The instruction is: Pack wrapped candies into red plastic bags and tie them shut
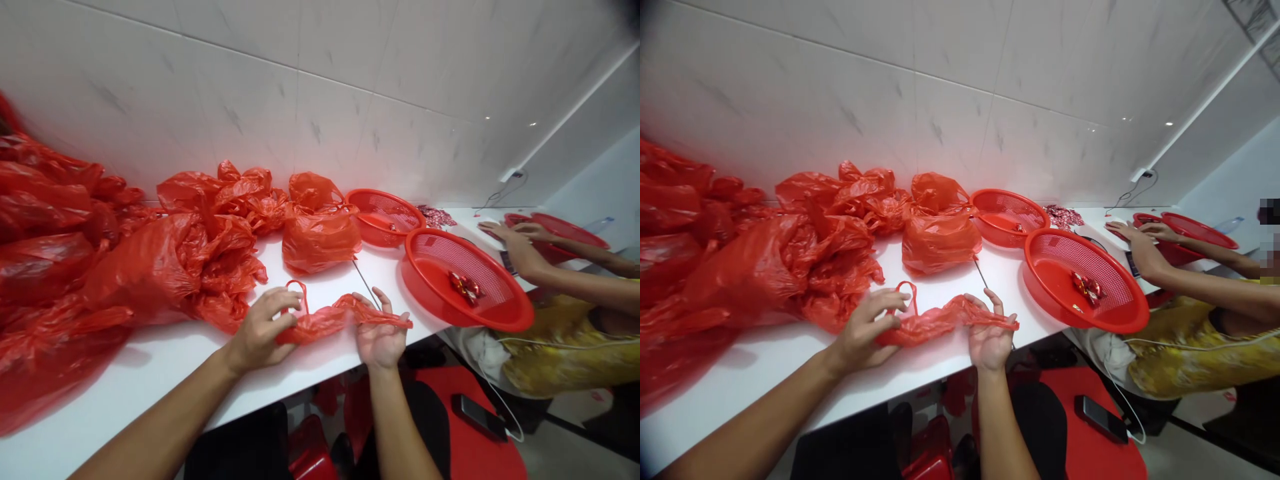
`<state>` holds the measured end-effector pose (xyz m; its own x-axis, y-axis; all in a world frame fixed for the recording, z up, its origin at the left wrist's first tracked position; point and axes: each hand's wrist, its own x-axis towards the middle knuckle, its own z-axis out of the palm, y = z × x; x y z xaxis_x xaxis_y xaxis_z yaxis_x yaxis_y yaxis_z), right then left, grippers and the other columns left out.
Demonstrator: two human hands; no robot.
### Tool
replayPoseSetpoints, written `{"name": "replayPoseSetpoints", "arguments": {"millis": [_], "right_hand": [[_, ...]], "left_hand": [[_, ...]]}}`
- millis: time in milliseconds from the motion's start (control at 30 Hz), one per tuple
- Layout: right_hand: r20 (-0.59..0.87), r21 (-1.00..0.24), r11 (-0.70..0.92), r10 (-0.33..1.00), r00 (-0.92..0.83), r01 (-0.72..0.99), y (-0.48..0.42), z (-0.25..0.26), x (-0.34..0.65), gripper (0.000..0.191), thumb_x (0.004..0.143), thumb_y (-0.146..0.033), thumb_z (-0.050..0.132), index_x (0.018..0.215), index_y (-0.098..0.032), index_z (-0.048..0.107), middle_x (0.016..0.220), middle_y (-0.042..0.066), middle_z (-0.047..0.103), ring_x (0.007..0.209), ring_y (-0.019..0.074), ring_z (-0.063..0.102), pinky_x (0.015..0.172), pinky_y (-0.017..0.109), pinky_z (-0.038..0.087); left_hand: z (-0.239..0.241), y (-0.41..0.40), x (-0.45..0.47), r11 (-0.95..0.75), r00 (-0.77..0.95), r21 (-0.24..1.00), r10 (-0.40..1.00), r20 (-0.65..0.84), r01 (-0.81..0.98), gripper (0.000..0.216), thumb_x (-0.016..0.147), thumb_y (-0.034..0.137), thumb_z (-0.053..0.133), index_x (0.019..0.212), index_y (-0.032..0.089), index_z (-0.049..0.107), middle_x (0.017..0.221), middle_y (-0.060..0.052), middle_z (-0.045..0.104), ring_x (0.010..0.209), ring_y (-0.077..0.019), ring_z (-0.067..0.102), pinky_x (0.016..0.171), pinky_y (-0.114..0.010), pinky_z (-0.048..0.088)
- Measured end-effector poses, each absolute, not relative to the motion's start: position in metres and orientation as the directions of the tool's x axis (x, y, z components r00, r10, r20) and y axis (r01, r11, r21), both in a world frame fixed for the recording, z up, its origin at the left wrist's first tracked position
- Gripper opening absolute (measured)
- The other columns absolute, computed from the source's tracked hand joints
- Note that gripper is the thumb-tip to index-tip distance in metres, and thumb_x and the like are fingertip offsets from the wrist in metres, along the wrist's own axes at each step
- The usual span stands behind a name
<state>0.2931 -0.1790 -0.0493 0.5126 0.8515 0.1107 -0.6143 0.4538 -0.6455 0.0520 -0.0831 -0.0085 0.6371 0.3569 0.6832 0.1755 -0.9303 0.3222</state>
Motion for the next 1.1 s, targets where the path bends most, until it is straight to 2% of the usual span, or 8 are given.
{"name": "replayPoseSetpoints", "arguments": {"millis": [100,200,400,533,700,767,900,1100], "right_hand": [[0.253,-0.689,0.540,0.804,0.538,-0.483,-0.184,-0.040,0.301,0.068,0.088,-0.080,0.056,0.128,-0.026,0.064,0.119,0.014,0.076,0.120,0.0323,0.069,0.110,0.057,0.046],[0.384,-0.754,0.593,0.747,0.544,-0.283,-0.191,-0.032,0.314,0.064,0.086,-0.076,0.064,0.124,-0.025,0.070,0.123,0.013,0.073,0.122,0.0325,0.067,0.113,0.055,0.044],[0.539,-0.818,0.566,0.694,0.478,0.102,-0.205,-0.026,0.343,0.047,0.092,-0.063,0.064,0.109,-0.022,0.079,0.114,0.013,0.073,0.115,0.0321,0.066,0.109,0.051,0.047],[0.537,-0.827,0.405,0.773,0.337,0.389,-0.220,-0.014,0.355,0.021,0.088,-0.032,0.067,0.103,-0.024,0.078,0.121,0.012,0.070,0.123,0.0341,0.062,0.110,0.053,0.046],[0.542,-0.768,0.197,0.707,0.454,0.610,-0.261,0.027,0.324,0.044,0.076,-0.011,0.061,0.113,-0.029,0.075,0.143,0.011,0.061,0.136,0.0382,0.054,0.115,0.062,0.040],[0.600,-0.761,0.285,0.652,0.464,0.583,-0.273,0.040,0.296,0.040,0.081,-0.010,0.059,0.112,-0.030,0.075,0.136,0.011,0.064,0.130,0.0367,0.058,0.111,0.060,0.045],[0.473,-0.793,0.349,0.869,0.145,0.500,-0.252,0.033,0.251,0.032,0.092,-0.011,0.052,0.103,-0.029,0.077,0.111,0.009,0.072,0.108,0.0310,0.067,0.095,0.050,0.055],[0.351,-0.694,-0.023,0.862,0.366,0.719,-0.185,-0.024,0.281,0.013,0.079,-0.012,0.071,0.085,-0.024,0.068,0.092,0.008,0.068,0.093,0.0284,0.060,0.092,0.045,0.046]], "left_hand": [[-0.006,-0.103,0.059,-0.934,0.829,0.358,0.213,0.518,0.016,0.015,0.096,0.019,0.059,0.084,0.025,0.067,0.118,-0.007,0.076,0.118,-0.0258,0.070,0.111,-0.050,0.051],[-0.011,-0.114,0.068,-0.948,0.907,0.318,0.125,0.403,-0.011,0.032,0.103,0.013,0.042,0.093,0.025,0.070,0.115,-0.008,0.077,0.102,-0.0234,0.072,0.092,-0.043,0.057],[-0.024,-0.113,0.074,-0.951,0.881,0.163,0.305,0.362,0.262,0.048,0.100,0.012,0.037,0.143,0.016,0.058,0.095,-0.012,0.074,0.083,-0.0253,0.066,0.078,-0.042,0.052],[-0.022,-0.114,0.075,-0.893,0.848,0.135,0.449,0.282,0.428,0.034,0.100,0.032,0.050,0.117,0.016,0.075,0.119,-0.020,0.068,0.098,-0.0337,0.065,0.082,-0.052,0.054],[-0.023,-0.115,0.078,-0.857,0.787,0.205,0.515,0.341,0.472,0.035,0.103,0.037,0.052,0.091,0.021,0.081,0.156,-0.016,0.049,0.139,-0.0430,0.048,0.108,-0.066,0.047],[-0.026,-0.116,0.080,-0.867,0.789,0.241,0.497,0.361,0.436,0.029,0.101,0.035,0.057,0.090,0.022,0.081,0.163,-0.012,0.042,0.148,-0.0431,0.039,0.114,-0.066,0.043],[-0.030,-0.118,0.082,-0.907,0.808,0.270,0.414,0.419,0.324,0.022,0.099,0.028,0.059,0.098,0.023,0.081,0.173,-0.006,0.028,0.160,-0.0427,0.019,0.123,-0.068,0.033],[-0.026,-0.116,0.075,-0.879,0.829,0.363,0.437,0.349,0.310,0.037,0.102,0.035,0.055,0.077,0.024,0.080,0.167,-0.002,0.042,0.155,-0.0396,0.034,0.125,-0.069,0.031]]}}
